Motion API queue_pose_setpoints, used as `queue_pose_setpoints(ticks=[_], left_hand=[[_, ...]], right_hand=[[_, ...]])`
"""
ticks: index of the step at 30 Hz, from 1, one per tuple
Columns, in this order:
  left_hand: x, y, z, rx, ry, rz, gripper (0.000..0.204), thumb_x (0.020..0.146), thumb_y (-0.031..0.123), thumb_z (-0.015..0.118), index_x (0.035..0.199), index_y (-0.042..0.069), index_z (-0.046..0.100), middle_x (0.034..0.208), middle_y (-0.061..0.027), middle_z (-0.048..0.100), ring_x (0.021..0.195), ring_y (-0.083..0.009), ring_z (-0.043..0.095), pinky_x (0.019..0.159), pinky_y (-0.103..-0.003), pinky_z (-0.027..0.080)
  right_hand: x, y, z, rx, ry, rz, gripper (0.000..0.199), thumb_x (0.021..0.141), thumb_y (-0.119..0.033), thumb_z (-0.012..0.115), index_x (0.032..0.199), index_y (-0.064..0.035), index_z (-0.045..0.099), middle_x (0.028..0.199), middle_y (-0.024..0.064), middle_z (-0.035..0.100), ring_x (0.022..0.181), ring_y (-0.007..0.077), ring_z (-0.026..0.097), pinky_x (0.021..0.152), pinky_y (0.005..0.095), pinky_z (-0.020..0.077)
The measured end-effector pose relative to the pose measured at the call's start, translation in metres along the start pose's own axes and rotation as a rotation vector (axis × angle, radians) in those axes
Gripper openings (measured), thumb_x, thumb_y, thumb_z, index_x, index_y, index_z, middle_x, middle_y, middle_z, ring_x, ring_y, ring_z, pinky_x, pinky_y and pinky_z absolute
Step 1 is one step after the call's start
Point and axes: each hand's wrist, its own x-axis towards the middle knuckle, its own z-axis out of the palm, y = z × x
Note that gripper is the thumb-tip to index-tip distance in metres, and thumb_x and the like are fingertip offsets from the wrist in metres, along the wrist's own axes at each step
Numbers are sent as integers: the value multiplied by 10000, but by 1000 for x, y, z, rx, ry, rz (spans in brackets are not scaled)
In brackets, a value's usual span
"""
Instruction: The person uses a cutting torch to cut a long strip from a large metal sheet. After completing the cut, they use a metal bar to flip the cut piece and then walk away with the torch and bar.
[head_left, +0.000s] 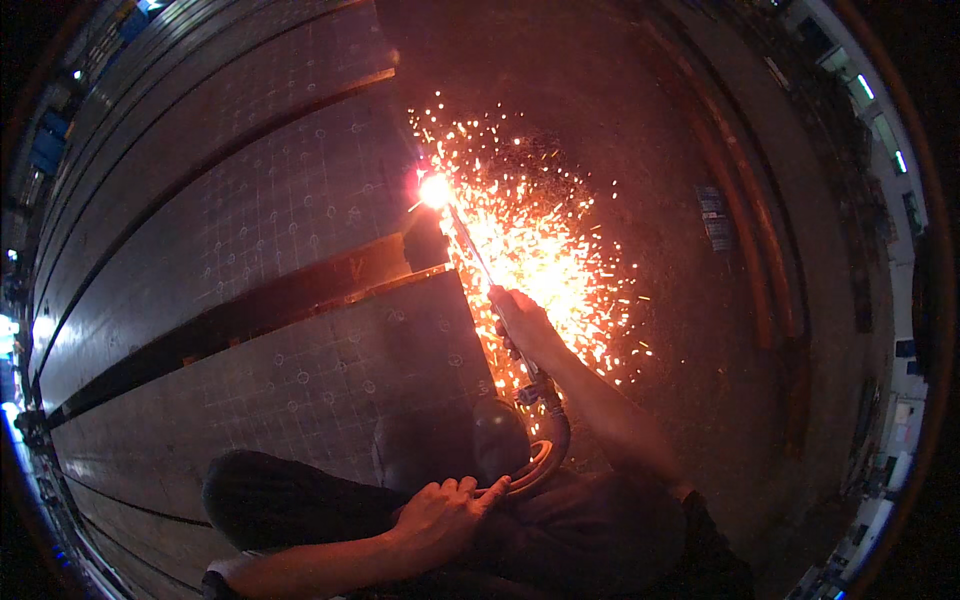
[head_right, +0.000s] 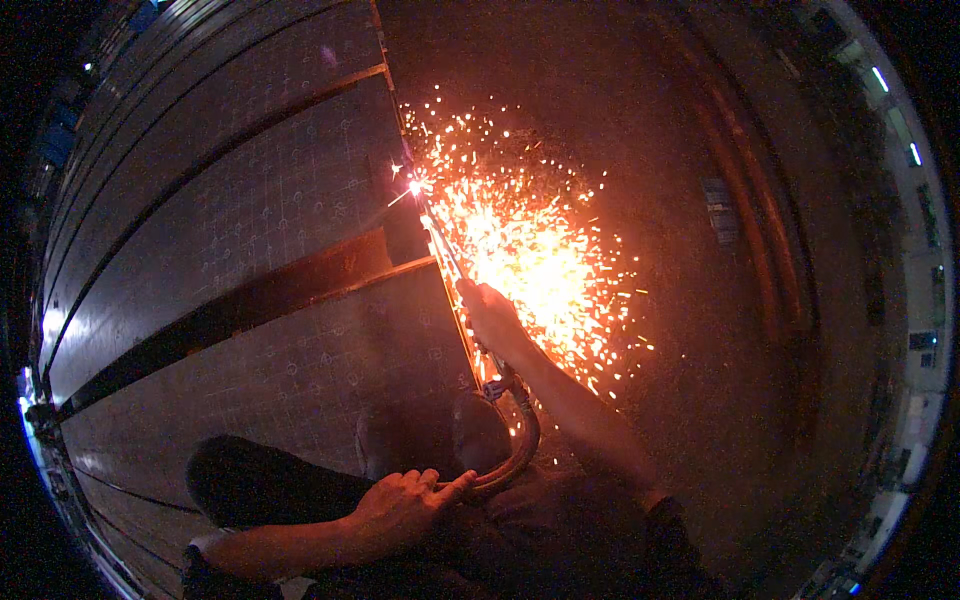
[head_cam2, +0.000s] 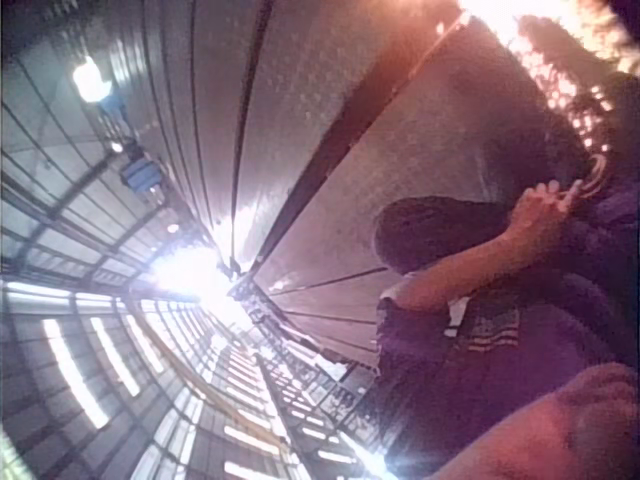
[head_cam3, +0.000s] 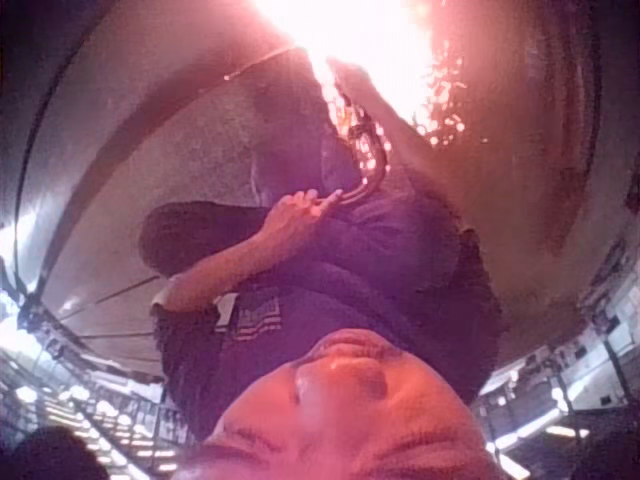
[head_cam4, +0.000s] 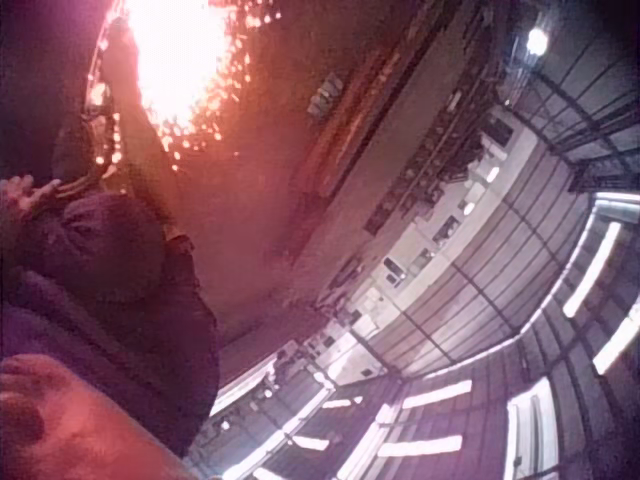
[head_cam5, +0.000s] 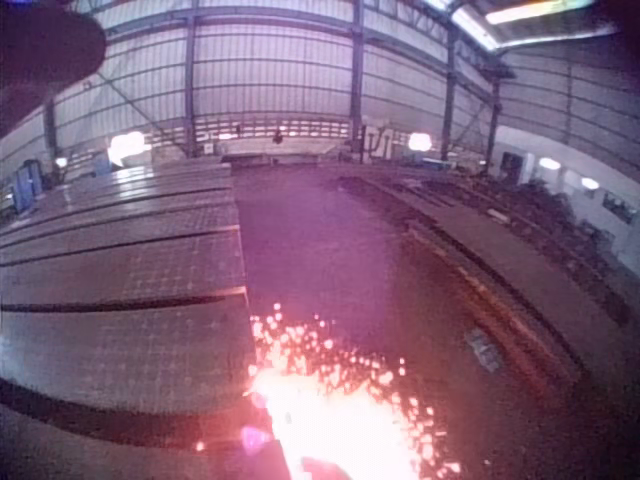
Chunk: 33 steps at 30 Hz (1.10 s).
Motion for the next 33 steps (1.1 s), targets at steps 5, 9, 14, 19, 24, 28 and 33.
queue_pose_setpoints(ticks=[5, 9, 14, 19, 24, 28, 33], left_hand=[[1, 0, 2, 35, -63, -10, 608, 901, 124, 511, 1485, 150, 347, 912, -134, 590, 724, -219, 615, 615, -330, 538], [5, -1, 1, 7, -94, 11, 621, 895, 135, 516, 1488, 129, 331, 934, -149, 596, 745, -239, 625, 645, -350, 538], [3, -1, 5, -15, -45, 17, 615, 876, 155, 525, 1465, 76, 365, 935, -162, 611, 752, -255, 641, 636, -359, 534], [3, 3, 10, -23, -85, -34, 671, 877, 159, 512, 1507, 180, 283, 981, -144, 586, 819, -276, 627, 699, -384, 546], [1, 3, 11, -23, -110, -47, 671, 879, 154, 510, 1508, 180, 277, 986, -147, 587, 812, -284, 628, 690, -391, 551], [0, 5, 5, -72, -121, -82, 701, 875, 135, 514, 1518, 182, 239, 992, -156, 585, 848, -308, 636, 702, -408, 556], [-10, 13, -10, -169, -230, -69, 724, 863, 106, 516, 1520, 145, 213, 994, -172, 598, 833, -325, 647, 662, -431, 565]], right_hand=[[-1, -1, 0, -85, 1, -41, 582, 935, -609, 432, 927, -36, 528, 662, 31, 527, 541, 129, 523, 501, 310, 437], [15, 17, -6, -150, 16, -84, 598, 942, -603, 423, 955, -16, 539, 671, 43, 566, 566, 153, 558, 535, 330, 454], [15, 17, -3, -97, -22, -39, 600, 943, -601, 426, 1004, -18, 553, 671, 43, 567, 568, 154, 558, 540, 324, 453], [18, 29, -4, -50, -5, -42, 607, 935, -611, 437, 1028, -23, 557, 672, 42, 568, 563, 151, 554, 542, 322, 456], [1, 16, -3, -22, 75, -86, 549, 917, -568, 514, 1029, -34, 566, 668, 27, 569, 565, 143, 558, 537, 307, 460], [14, 31, -24, -67, 54, -238, 432, 901, -447, 610, 1085, -56, 593, 670, 15, 581, 556, 139, 574, 500, 296, 470], [-5, 13, -18, 411, -252, 18, 328, 925, -280, 571, 1142, -35, 600, 742, 33, 598, 549, 103, 560, 450, 266, 464]])
